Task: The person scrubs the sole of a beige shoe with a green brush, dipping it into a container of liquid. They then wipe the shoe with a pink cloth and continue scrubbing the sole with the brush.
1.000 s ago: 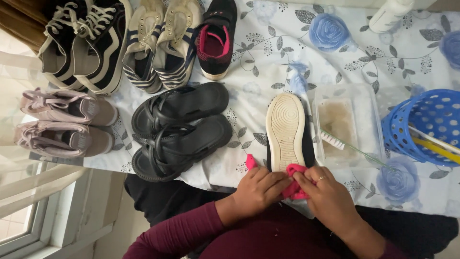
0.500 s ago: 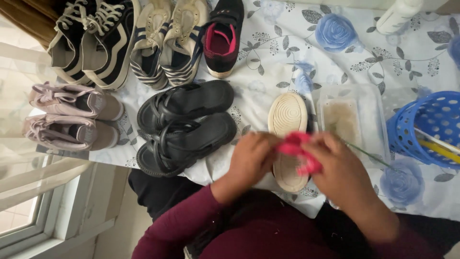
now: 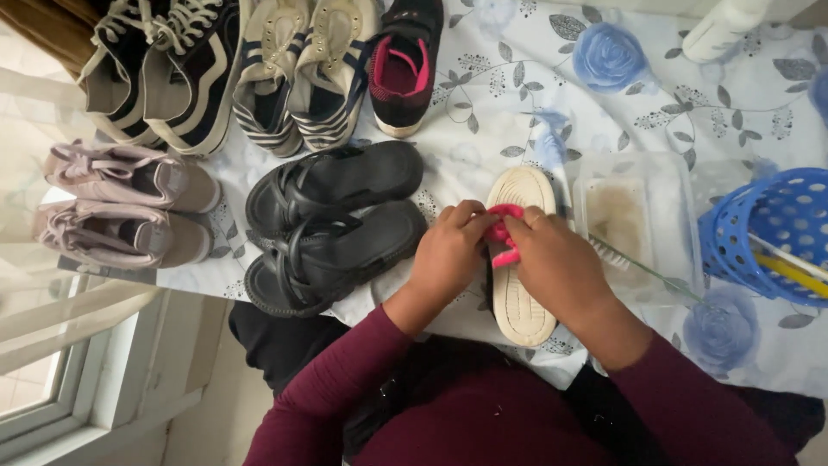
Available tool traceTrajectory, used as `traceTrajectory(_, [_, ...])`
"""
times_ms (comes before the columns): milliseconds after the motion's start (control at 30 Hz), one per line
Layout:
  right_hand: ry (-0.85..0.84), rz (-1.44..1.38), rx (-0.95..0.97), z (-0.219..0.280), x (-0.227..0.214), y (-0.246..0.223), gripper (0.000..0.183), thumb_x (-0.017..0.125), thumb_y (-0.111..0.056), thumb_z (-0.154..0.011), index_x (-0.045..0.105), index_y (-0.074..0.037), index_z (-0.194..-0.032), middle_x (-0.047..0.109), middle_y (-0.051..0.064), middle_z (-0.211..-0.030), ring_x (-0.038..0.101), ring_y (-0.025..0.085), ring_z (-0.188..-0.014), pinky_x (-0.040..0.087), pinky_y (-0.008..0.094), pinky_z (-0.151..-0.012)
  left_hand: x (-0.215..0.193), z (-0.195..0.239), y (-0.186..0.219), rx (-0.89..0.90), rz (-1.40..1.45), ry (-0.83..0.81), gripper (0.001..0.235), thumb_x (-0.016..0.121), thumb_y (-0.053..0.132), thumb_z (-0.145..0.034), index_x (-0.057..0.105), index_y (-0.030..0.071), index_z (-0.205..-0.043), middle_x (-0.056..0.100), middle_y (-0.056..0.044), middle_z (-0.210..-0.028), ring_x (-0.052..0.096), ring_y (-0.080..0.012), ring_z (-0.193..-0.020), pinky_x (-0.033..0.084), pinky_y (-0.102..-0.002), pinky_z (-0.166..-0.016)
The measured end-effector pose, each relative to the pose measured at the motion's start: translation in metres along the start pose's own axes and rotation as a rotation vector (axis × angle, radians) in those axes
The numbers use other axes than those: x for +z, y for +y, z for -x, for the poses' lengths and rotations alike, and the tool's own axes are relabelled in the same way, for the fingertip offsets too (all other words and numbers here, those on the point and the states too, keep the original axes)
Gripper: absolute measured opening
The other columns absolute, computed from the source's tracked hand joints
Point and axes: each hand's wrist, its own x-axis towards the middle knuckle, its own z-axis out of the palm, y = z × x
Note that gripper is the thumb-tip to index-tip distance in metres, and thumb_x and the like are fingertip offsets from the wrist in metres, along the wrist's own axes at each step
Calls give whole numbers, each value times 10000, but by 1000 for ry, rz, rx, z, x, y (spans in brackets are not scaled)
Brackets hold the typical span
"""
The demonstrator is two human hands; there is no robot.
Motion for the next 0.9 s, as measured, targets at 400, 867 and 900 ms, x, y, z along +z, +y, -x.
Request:
traceTrajectory(400, [-60,-108,-63,54,-35,10,561,611,-28,-794,634,-203,-1327,618,48,-1169,662,342,-1072,630,446,-836,-28,32,37,126,220,-202,576,766,313,-870,602,36,-1347,546,-171,-1281,647,-421,-1103,585,-483,-898])
traceTrajectory(867, [39,66,-99,49,-6,15,453,537,-24,-842,670,-121,-1264,624,65,-1131,684,309,-937,600,390,-715,-20,34,23,-64,400,-115,392,613,32,-948,620,22,-1340,608,-161,-1228,678,-397,-1051,595,-430,-843])
traceTrajectory(900, [42,67,-98,51,-6,14,453,537,-24,-842,670,-121,-1264,624,65,-1131,684,309,-937,600,390,-715,-17,37,22,-62,399,-114,392,613,32,-948,620,22,-1340,608,-161,-1228,678,-397,-1051,595,-430,-843])
